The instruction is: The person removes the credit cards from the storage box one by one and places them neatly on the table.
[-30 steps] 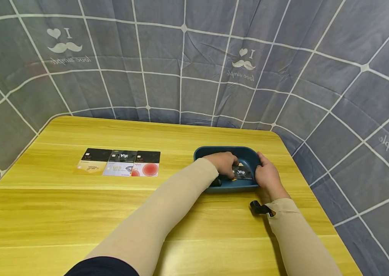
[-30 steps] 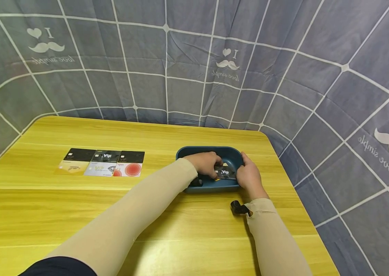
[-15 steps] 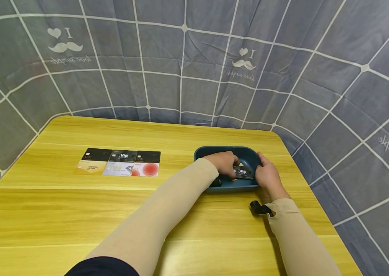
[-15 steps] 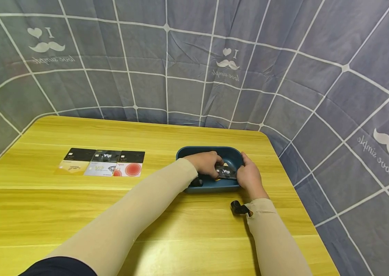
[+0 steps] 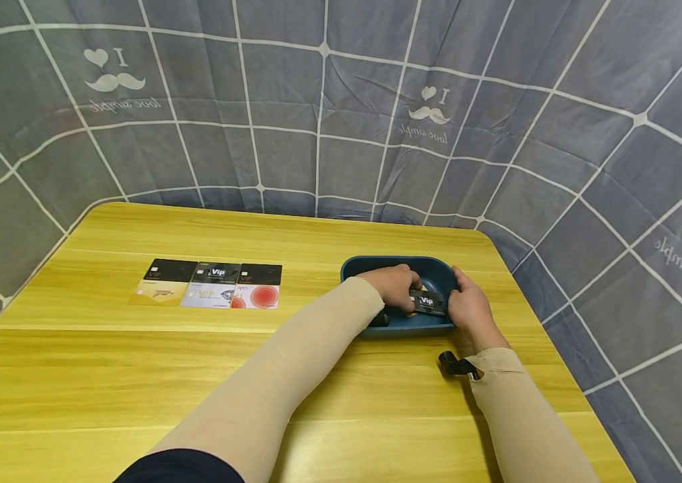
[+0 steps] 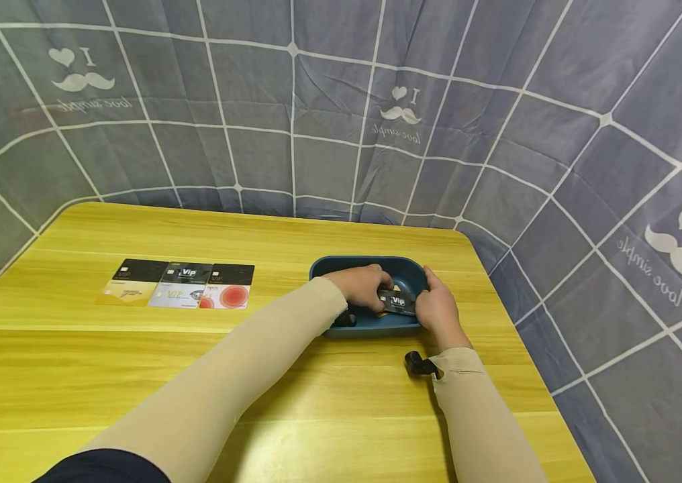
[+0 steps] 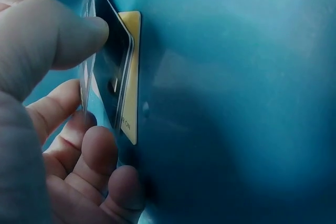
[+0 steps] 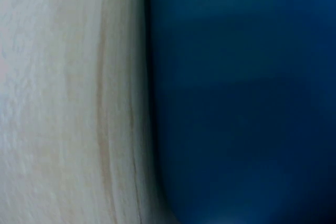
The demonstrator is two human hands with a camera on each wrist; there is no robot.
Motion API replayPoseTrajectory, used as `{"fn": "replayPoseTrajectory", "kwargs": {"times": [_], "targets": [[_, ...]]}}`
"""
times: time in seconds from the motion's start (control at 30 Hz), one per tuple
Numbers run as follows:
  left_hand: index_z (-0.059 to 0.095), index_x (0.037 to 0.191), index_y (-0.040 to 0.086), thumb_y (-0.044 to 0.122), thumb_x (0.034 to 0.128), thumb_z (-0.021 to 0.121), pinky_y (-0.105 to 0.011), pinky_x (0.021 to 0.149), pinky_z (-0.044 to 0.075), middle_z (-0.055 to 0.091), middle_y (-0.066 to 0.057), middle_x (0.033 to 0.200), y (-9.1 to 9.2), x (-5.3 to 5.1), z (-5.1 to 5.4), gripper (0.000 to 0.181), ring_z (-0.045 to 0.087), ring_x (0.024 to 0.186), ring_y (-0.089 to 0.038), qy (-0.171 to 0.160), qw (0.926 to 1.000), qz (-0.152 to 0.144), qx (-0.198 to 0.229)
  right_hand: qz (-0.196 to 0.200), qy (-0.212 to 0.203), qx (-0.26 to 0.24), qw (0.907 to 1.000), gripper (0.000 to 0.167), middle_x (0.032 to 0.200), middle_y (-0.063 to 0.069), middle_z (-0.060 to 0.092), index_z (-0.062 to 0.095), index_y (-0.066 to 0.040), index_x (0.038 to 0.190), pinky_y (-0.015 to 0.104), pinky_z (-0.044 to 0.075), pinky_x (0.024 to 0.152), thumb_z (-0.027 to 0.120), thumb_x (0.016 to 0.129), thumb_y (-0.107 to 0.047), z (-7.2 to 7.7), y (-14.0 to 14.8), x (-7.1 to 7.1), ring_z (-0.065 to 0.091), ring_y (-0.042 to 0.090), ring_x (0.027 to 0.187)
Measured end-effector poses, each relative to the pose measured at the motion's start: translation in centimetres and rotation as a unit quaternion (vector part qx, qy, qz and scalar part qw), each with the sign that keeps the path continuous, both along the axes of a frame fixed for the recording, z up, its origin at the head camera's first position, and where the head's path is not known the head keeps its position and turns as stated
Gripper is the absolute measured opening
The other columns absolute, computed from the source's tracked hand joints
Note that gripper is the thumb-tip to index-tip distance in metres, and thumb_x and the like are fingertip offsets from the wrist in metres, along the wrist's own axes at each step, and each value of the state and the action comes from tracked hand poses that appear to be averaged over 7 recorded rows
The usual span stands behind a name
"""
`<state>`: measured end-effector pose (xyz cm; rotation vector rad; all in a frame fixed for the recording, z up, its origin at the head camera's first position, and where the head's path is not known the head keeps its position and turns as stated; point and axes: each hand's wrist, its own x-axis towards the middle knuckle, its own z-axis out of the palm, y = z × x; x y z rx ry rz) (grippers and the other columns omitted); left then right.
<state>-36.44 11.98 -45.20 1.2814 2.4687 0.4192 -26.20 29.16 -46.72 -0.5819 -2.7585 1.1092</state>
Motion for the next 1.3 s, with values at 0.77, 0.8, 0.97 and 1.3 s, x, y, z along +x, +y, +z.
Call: {"fn": "replayPoseTrajectory", "kwargs": {"times": [0.77,0.8,0.97,1.3], "targets": [[0.061,0.148,0.013,0.026,0.0953,0.074,-0.028,0.089,0.053,0.062,-0.006,0.141,0.1,-0.1,0.1,0.055,0.062,0.102,-0.016,-0.019,0.9996,-0.001,0.021,0.003,-0.006,-0.008,0.9999,0.066,0.172,0.023,0.024,0.02,-0.018,0.17,0.063,0.025,0.126,0.028,0.106,-0.007,0.1,0.3,0.3,0.021,0.048,0.159],[0.061,0.148,0.013,0.026,0.0954,0.074,-0.029,0.09,0.053,0.063,-0.006,0.142,0.1,-0.1,0.1,0.056,0.062,0.103,-0.016,-0.018,0.9996,-0.001,0.021,0.004,-0.005,-0.009,0.9999,0.066,0.172,0.023,0.024,0.02,-0.018,0.17,0.063,0.024,0.126,0.028,0.106,-0.006,0.1,0.3,0.3,0.021,0.047,0.159],[0.061,0.148,0.015,0.029,0.0955,0.073,-0.029,0.093,0.052,0.06,-0.006,0.143,0.0,-0.2,0.2,0.056,0.061,0.105,-0.015,0.001,0.9999,0.0,0.015,0.014,-0.006,-0.01,0.9998,0.068,0.172,0.024,0.025,0.02,-0.016,0.17,0.062,0.022,0.127,0.029,0.104,-0.005,0.1,0.2,0.3,0.02,0.048,0.159],[0.06,0.149,0.011,0.025,0.0959,0.071,-0.029,0.093,0.052,0.06,-0.008,0.143,-1.8,-0.6,3.3,0.056,0.06,0.109,-0.016,0.028,0.9986,-0.019,0.041,0.014,-0.006,-0.01,0.9998,0.07,0.171,0.026,0.025,0.019,-0.017,0.17,0.061,0.025,0.127,0.029,0.103,-0.002,0.2,0.2,0.5,0.021,0.048,0.158]]}}
